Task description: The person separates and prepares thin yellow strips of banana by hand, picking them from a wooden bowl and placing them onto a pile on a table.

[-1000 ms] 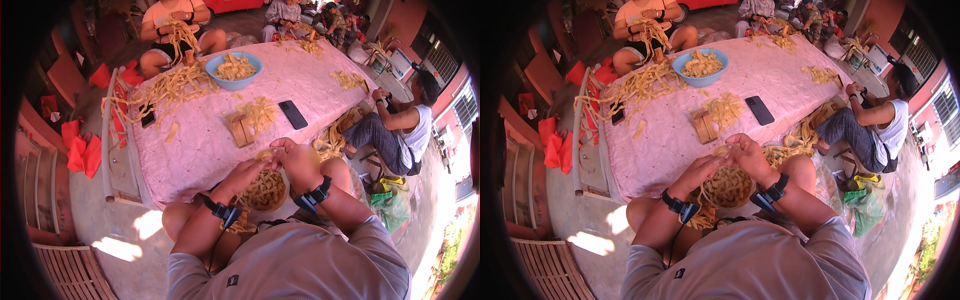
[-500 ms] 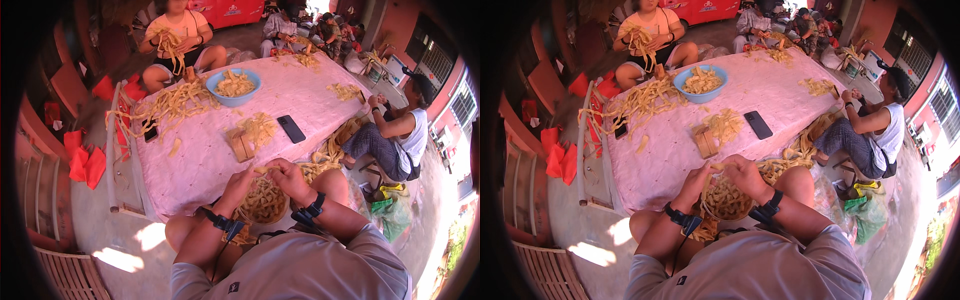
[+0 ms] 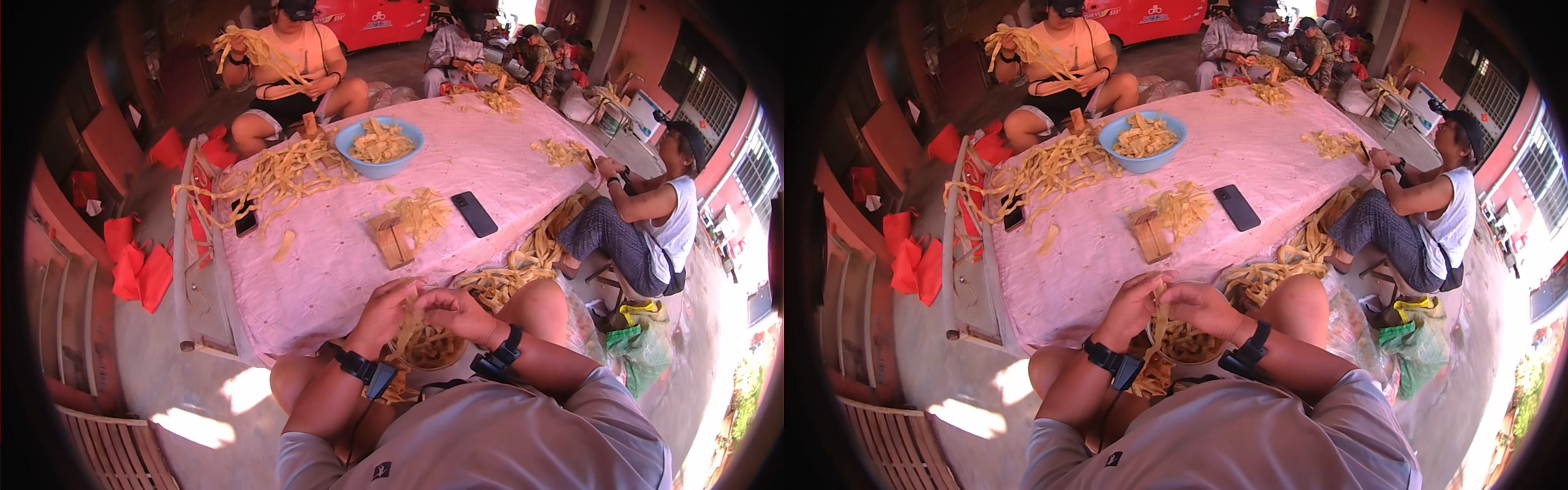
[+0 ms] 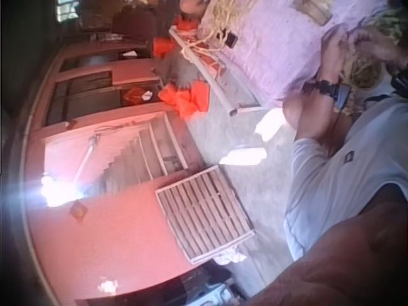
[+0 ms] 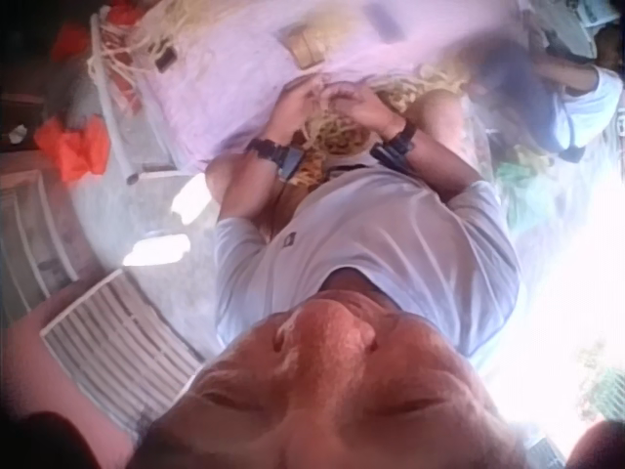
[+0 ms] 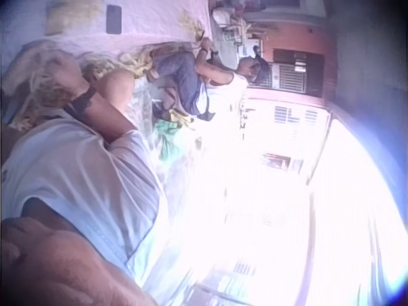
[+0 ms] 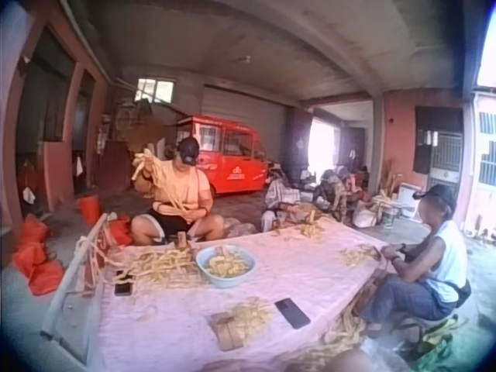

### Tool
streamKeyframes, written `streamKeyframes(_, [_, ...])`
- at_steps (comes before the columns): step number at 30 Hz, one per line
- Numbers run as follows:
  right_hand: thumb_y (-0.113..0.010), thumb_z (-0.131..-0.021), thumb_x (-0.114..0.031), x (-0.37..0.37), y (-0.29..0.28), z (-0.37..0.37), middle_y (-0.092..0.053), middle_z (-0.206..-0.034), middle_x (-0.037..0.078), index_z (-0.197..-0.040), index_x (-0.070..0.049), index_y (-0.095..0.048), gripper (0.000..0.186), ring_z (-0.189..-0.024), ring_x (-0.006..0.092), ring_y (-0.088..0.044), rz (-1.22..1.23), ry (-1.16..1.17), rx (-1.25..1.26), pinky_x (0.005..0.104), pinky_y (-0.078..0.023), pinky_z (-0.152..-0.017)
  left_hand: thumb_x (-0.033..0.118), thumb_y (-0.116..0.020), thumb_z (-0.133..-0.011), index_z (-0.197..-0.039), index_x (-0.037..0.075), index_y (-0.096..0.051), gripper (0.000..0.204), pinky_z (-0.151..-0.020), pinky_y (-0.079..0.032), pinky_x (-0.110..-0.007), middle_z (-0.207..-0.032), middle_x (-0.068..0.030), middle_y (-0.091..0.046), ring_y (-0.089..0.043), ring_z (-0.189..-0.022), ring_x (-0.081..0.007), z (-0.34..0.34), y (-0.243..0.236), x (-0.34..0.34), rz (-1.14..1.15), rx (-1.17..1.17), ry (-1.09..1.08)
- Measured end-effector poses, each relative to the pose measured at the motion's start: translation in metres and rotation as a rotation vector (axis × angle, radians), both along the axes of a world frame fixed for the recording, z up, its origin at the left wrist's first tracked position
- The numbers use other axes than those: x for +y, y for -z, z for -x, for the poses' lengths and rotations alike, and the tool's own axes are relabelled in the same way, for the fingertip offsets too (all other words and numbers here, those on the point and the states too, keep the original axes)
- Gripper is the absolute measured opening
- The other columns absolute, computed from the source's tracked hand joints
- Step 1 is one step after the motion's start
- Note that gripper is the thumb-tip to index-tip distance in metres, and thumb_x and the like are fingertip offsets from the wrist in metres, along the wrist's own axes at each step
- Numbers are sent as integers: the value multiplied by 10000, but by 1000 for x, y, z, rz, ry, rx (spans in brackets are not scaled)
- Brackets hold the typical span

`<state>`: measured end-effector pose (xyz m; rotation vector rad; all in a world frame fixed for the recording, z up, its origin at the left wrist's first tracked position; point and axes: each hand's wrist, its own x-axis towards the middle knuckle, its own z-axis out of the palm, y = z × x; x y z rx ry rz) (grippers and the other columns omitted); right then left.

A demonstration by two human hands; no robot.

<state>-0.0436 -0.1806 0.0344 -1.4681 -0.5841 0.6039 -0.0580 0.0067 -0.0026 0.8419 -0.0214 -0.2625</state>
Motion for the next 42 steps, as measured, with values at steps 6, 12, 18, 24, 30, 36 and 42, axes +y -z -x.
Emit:
streamKeyframes(6, [-547, -919, -14, 6, -7, -13, -596, -1021, -9, -1181, -37, -560, 263, -892, 54, -550, -46, 56, 153, 223, -460, -785, 117, -547, -938, -1082, -34, -636, 226, -939, -459, -320, -1180, -98, -630, -598, -1041, -173, 4, -8, 0, -16, -21, 21])
streamKeyframes(12, [-561, -941, -70, 12, 26, -37, -595, -1096, 30, -1062, -22, -599, 135, -995, 111, -543, 42, -4, 71, 270, -449, -858, 95, -513, -911, -1064, -44, -625, 235, -897, -463, -295, -1073, -76, -650, -605, -980, -162, -2, -3, 2, -126, -104, 8])
streamKeyframes(18, [-552, -916, -59, 11, 10, -52, -609, -782, 34, -988, -21, -559, 81, -645, 109, -575, 8, 67, 325, 238, -462, -608, 119, -510, -891, -1004, -37, -637, 231, -751, -497, -273, -898, -76, -662, -626, -831, -146, -12, -7, 19, -340, 75, 200])
streamKeyframes(24, [-572, -880, 0, 11, 5, -91, -588, -720, 45, -1021, -24, -559, 143, -506, 74, -472, 71, -59, 347, 201, -374, -485, 102, -487, -873, -1040, 13, -617, 229, -530, -384, -211, -719, -8, -563, -497, -599, -77, -24, -7, 23, -574, 207, 124])
streamKeyframes(30, [-573, -896, -22, 11, 1, -128, -582, -745, 26, -1033, -44, -566, 140, -524, 38, -430, -79, -54, 402, 183, -309, -471, 73, -496, -889, -1177, 51, -540, 292, -527, -300, -181, -726, 34, -498, -393, -590, -29, -33, -26, 8, -506, 83, -158])
streamKeyframes(36, [-575, -913, -4, 17, 22, -140, -565, -838, -37, -1015, -47, -576, 111, -708, 23, -496, -87, -32, 151, 177, -399, -615, 189, -560, -968, -1156, -10, -563, 274, -719, -469, -249, -860, -12, -641, -565, -783, -98, -45, -10, 8, -982, -199, -264])
streamKeyframes(42, [-568, -914, 21, 14, 19, -141, -572, -872, -33, -1014, -35, -561, 114, -808, 32, -524, -34, -55, 10, 199, -441, -718, 218, -496, -999, -1105, 14, -604, 254, -662, -455, -206, -779, 5, -588, -531, -699, -58, -55, -10, 12, -753, 144, 99])
